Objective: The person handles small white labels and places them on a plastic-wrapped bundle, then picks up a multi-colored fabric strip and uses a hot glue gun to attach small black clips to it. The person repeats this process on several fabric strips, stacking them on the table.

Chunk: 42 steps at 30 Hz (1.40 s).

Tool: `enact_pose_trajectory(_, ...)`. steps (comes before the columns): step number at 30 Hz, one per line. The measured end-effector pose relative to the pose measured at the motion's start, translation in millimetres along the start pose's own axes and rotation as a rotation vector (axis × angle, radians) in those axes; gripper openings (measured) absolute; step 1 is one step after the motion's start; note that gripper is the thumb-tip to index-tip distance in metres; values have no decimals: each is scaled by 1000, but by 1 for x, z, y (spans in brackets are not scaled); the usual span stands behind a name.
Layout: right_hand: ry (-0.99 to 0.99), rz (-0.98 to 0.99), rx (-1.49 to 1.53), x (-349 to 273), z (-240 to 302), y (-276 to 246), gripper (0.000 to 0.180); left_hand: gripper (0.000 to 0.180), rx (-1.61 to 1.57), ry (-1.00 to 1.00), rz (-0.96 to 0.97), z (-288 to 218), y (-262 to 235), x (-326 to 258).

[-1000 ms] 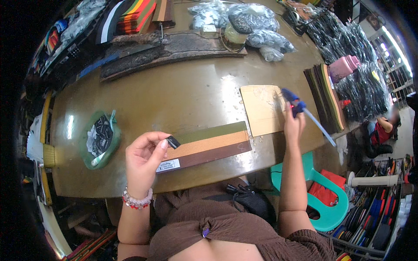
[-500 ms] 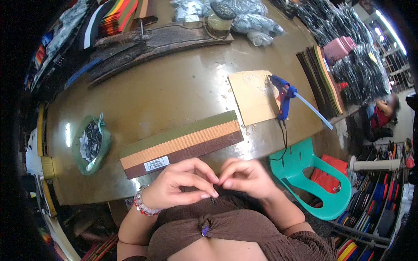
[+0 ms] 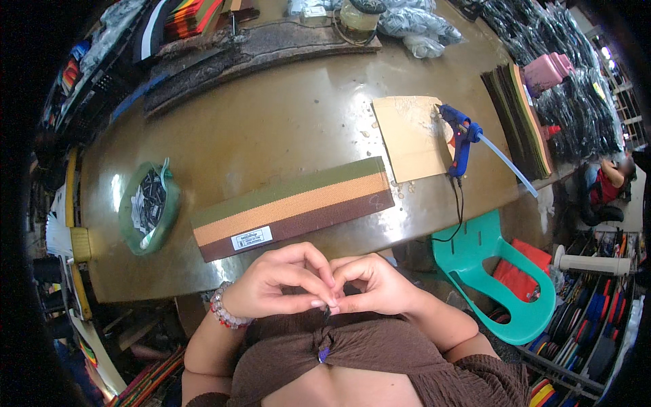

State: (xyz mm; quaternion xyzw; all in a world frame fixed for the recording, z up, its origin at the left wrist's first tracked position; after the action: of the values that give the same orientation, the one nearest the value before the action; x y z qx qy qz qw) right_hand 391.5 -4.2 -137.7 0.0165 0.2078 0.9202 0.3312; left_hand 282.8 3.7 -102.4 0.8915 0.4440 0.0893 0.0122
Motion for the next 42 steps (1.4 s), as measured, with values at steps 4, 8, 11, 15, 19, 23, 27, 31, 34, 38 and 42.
enact_pose_trajectory(4,-7,-233,-51,-8,-5,-27,6,23,679,-10,-156,3,-19,9)
enact_pose_trajectory(8,-10,-524,166,-21,-21,-56,7,31,1083,-33,-149,10,-30,18)
enact_pose_trajectory(11,-49,-575,322,-23,-30,-60,4,27,1051,-5,-93,9,-34,23)
enact_pose_trajectory(15,-122,-619,431,-17,-35,-56,9,24,899,-48,-90,1,-31,27)
enact_pose_trajectory(19,-261,-595,456,-7,-29,-49,10,27,585,-162,-208,-1,-15,23)
enact_pose_trajectory(23,-274,-600,437,-4,-28,-48,10,28,449,-192,-311,-1,-12,21)
enact_pose_trajectory(27,-250,-589,437,-3,-29,-48,10,27,421,-199,-304,0,-13,20)
enact_pose_trajectory(31,-230,-579,460,-1,-29,-47,10,26,412,-205,-308,1,-14,19)
enact_pose_trajectory(34,-212,-575,475,1,-27,-45,9,26,421,-205,-307,1,-15,19)
enact_pose_trajectory(38,-205,-557,493,2,-23,-43,9,26,444,-197,-299,-4,-15,20)
enact_pose_trajectory(42,-180,-562,491,3,-26,-44,8,28,435,-211,-283,-4,-14,21)
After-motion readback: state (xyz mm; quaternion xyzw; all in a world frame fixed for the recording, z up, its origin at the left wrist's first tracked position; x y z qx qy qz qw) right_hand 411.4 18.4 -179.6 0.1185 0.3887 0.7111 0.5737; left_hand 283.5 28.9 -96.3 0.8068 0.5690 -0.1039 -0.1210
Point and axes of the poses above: each hand's wrist, its own x-axis towards the middle knuckle, its own y-axis out of the palm, z = x × y, the point moved 8 cm from there along x, towards the middle knuckle, and after that the axes turned 1 degree about y, right-handed, at the moved point
